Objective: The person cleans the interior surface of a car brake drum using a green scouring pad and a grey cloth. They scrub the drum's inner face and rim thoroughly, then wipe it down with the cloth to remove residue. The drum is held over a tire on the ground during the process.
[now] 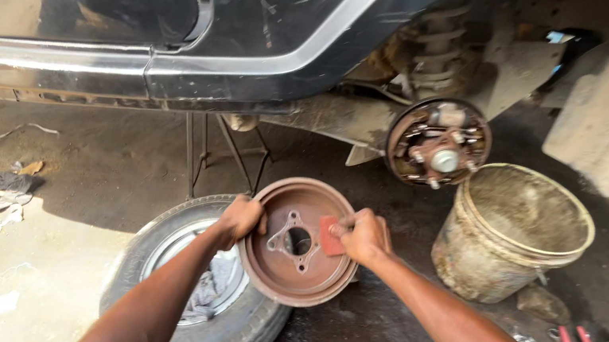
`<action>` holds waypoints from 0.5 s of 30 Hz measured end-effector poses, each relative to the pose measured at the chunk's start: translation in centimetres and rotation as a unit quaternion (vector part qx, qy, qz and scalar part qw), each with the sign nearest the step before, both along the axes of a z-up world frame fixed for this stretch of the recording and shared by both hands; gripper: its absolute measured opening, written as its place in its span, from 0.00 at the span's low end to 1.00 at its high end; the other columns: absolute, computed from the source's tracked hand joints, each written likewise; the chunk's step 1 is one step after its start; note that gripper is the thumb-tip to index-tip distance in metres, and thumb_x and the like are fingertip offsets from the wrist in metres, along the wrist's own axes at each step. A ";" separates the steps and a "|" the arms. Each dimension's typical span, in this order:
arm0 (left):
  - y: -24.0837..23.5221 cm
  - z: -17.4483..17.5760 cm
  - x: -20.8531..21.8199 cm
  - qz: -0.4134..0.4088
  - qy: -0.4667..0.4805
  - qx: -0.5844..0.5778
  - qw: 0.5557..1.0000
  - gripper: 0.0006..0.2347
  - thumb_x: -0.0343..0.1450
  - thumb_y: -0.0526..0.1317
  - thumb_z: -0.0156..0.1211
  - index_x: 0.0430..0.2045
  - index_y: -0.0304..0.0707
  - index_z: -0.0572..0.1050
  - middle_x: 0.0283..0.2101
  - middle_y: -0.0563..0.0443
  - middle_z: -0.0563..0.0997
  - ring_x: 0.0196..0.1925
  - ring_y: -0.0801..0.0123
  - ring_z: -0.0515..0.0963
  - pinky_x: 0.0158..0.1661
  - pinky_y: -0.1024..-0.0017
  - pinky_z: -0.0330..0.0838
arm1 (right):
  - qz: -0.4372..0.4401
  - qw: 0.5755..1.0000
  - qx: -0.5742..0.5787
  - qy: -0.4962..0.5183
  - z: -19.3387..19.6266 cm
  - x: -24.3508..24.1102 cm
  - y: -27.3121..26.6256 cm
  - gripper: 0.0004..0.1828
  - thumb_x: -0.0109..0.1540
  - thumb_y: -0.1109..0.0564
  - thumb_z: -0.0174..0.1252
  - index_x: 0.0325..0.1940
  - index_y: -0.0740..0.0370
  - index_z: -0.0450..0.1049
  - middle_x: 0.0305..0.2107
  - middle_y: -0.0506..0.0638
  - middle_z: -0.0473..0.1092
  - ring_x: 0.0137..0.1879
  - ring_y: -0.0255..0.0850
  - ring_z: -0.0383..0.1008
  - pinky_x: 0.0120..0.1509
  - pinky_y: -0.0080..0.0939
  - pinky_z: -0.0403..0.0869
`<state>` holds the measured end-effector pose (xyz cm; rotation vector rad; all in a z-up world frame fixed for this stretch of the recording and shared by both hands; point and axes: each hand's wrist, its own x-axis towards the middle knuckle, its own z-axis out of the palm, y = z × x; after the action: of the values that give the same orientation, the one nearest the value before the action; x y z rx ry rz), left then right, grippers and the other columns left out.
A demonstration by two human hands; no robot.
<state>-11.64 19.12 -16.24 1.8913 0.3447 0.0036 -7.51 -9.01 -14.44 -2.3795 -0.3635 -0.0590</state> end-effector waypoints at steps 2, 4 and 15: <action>1.9 -3.4 0.0 0.029 0.015 -0.025 0.999 0.12 0.60 0.38 0.49 0.10 0.27 0.76 0.17 0.40 0.77 0.20 0.58 0.75 0.24 0.64 0.68 | 0.029 0.999 -0.014 0.020 -2.5 0.6 1.9 0.17 0.53 0.47 0.73 0.39 0.59 0.85 0.38 0.62 0.80 0.44 0.51 0.83 0.53 0.46 0.79; 2.9 -6.4 0.0 0.064 0.036 -0.069 0.995 0.10 0.57 0.36 0.52 0.14 0.26 0.78 0.19 0.39 0.79 0.21 0.58 0.76 0.25 0.64 0.71 | 0.027 0.996 -0.036 0.073 -4.6 1.6 3.5 0.16 0.53 0.47 0.71 0.39 0.58 0.85 0.38 0.60 0.81 0.43 0.49 0.85 0.50 0.46 0.81; 1.9 -11.7 -1.1 0.146 0.159 0.001 0.977 0.35 0.68 0.62 0.59 0.57 0.25 0.72 0.53 0.30 0.78 0.56 0.48 0.78 0.56 0.61 0.71 | 0.000 0.991 -0.078 0.109 -11.2 3.7 5.8 0.16 0.54 0.46 0.71 0.41 0.55 0.85 0.43 0.53 0.80 0.49 0.46 0.82 0.57 0.46 0.77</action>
<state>-12.72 21.04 -27.90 1.8271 0.8382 -0.1020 -3.85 -3.16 -25.68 -2.5094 -0.2721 0.2369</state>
